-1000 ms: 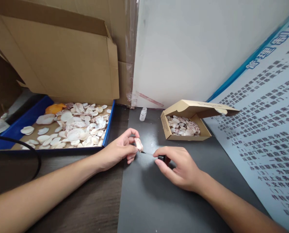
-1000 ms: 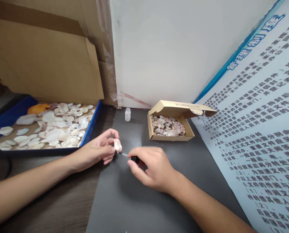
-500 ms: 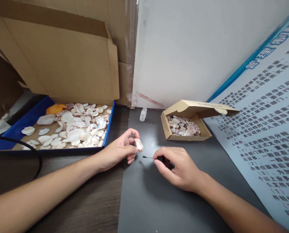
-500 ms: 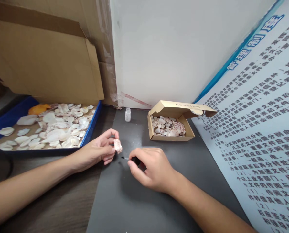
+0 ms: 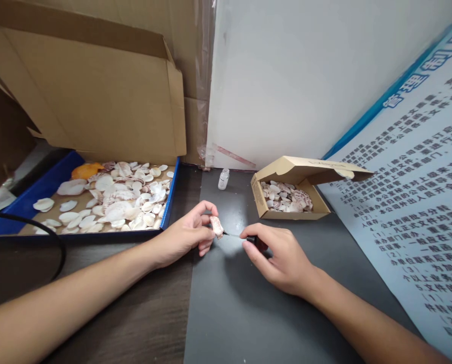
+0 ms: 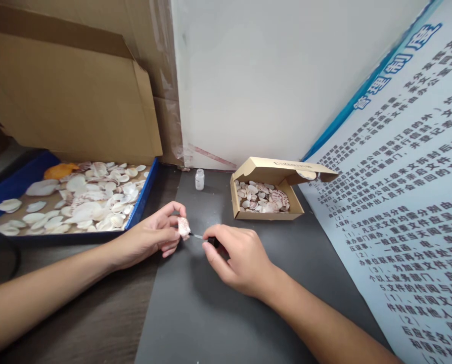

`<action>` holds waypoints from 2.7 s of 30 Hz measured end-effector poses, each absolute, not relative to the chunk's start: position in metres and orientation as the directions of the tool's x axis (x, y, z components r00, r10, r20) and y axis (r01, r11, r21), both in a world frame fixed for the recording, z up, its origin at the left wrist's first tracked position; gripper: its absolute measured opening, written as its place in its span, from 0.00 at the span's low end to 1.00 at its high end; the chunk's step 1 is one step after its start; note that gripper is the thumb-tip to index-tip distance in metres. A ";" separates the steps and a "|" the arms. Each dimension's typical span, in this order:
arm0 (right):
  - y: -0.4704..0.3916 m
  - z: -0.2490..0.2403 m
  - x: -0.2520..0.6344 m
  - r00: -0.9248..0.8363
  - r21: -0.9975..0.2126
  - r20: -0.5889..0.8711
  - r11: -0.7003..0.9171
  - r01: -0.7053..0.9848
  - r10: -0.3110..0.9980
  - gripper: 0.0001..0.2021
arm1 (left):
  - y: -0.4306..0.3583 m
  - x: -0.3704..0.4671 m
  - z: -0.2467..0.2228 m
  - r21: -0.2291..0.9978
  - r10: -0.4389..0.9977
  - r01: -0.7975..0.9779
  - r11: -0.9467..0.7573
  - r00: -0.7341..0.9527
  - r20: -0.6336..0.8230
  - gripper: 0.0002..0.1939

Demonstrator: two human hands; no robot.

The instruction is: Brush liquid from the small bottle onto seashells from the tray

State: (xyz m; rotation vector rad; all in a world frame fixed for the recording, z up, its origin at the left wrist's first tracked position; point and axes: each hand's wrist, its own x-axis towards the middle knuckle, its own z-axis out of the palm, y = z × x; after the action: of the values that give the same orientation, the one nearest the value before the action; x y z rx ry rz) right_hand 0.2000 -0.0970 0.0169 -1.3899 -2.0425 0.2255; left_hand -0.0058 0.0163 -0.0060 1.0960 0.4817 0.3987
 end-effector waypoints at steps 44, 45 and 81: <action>-0.096 0.015 0.201 -0.257 -0.484 0.425 0.458 0.745 0.868 0.06 | 0.018 -0.005 -0.004 0.930 0.490 -0.004 0.368 0.851 -0.190 0.13; -0.096 0.015 0.201 -0.265 -0.480 0.422 0.462 0.745 0.867 0.06 | 0.018 -0.005 -0.004 0.931 0.489 -0.001 0.366 0.851 -0.191 0.13; -0.095 0.017 0.200 -0.278 -0.538 0.390 0.462 0.705 0.878 0.05 | 0.048 -0.075 0.069 0.360 0.730 0.700 -0.617 0.679 -0.070 0.14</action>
State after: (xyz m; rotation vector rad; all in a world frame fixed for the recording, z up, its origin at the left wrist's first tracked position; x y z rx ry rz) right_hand 0.2002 -0.0953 0.0173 -1.3123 -2.0626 0.3416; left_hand -0.0753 0.0484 0.0688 2.5353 1.1239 0.1177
